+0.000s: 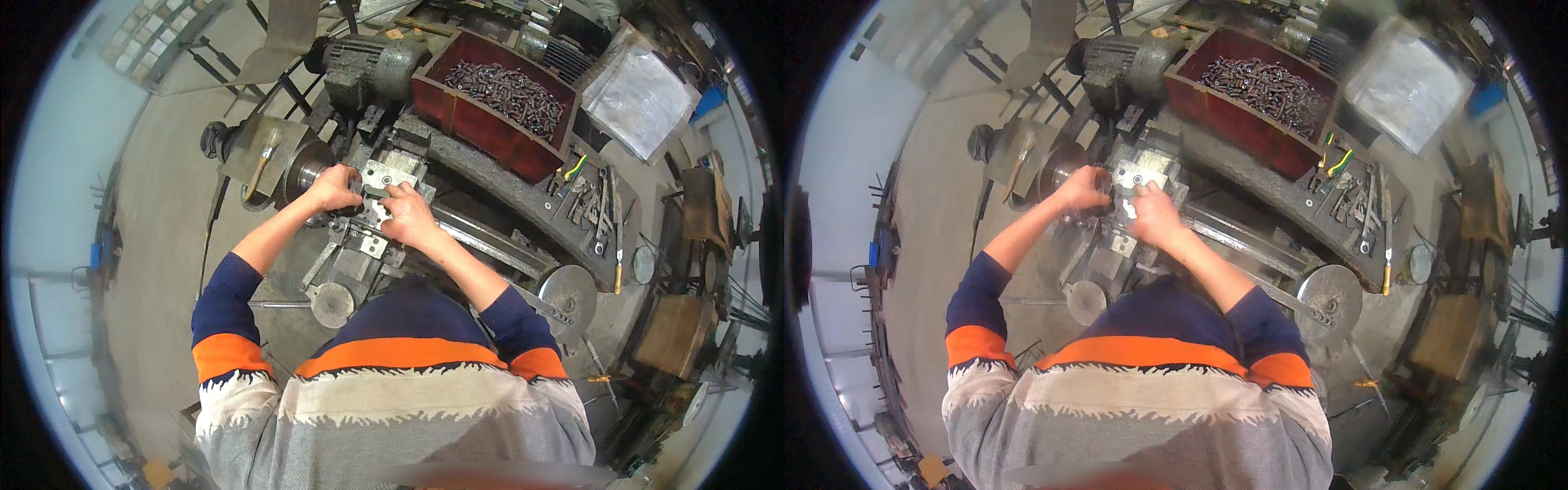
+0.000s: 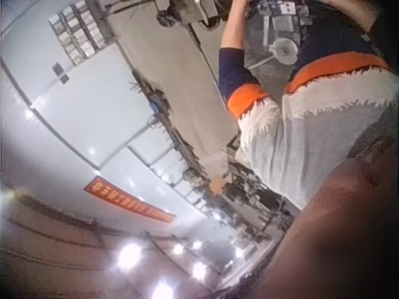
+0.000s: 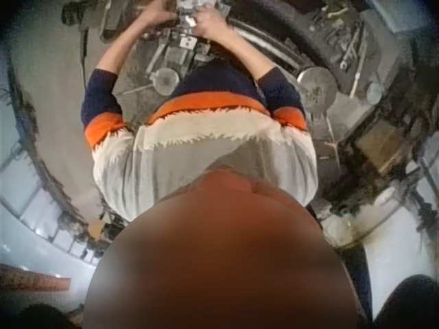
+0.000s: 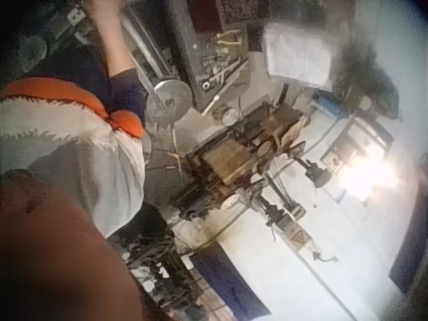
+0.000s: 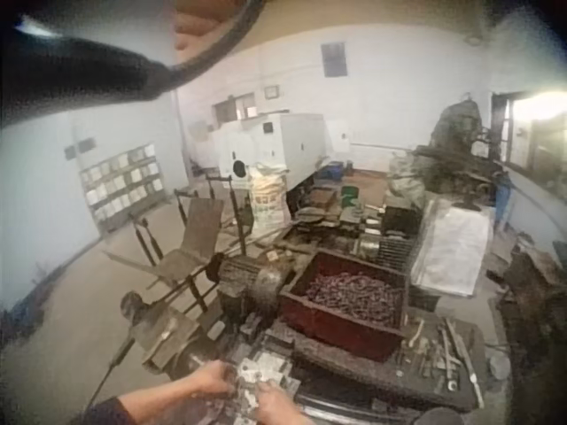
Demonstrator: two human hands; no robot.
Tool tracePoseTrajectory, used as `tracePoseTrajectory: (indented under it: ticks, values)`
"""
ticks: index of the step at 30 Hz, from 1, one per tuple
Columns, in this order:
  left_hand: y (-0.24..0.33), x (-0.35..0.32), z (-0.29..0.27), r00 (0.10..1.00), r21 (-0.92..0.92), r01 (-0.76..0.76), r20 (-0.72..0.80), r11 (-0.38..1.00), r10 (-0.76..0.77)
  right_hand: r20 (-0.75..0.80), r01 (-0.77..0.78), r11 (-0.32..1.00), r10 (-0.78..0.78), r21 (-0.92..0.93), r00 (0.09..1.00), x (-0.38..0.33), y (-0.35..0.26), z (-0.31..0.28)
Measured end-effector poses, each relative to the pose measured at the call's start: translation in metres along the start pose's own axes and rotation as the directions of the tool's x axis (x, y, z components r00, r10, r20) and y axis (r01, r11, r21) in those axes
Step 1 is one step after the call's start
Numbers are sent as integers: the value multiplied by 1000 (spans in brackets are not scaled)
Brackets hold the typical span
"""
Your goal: The person operates a metal lathe in a workshop, using a wrench to tighten components and a caliper to measure a metal part. They adjust the lathe's tool post and handle small metal pieces, placing them into a red bin.
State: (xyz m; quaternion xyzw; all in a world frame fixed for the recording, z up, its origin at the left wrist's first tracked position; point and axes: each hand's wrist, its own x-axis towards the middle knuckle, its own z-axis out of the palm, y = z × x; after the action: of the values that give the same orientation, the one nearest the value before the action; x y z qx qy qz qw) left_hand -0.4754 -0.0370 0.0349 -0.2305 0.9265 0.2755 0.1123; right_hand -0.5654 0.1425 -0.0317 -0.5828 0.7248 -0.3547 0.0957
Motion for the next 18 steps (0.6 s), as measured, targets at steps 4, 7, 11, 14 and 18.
tracePoseTrajectory:
  ticks: [4, 7, 11, 14, 18]
  values:
    - [-3, 2, 2, 997, 9, -79, 15, 997, 79, -3, -14, 998, 13, -53, 1000, 3, -12, 7]
    - [-1, 1, -1, 998, 6, -43, 37, 999, 43, 6, -9, 998, 10, -56, 1000, 4, -10, 14]
    - [-8, 1, 4, 994, 11, -101, -31, 995, 102, -4, 14, 999, -14, -43, 1000, 3, -9, 14]
    - [-9, 0, 6, 994, 35, -100, -31, 994, 101, 77, -3, 999, 7, -45, 997, 7, -10, 10]
    - [-2, -3, 5, 996, 70, -85, -34, 994, 88, 16, 26, 998, -26, -54, 1000, 4, -8, 13]
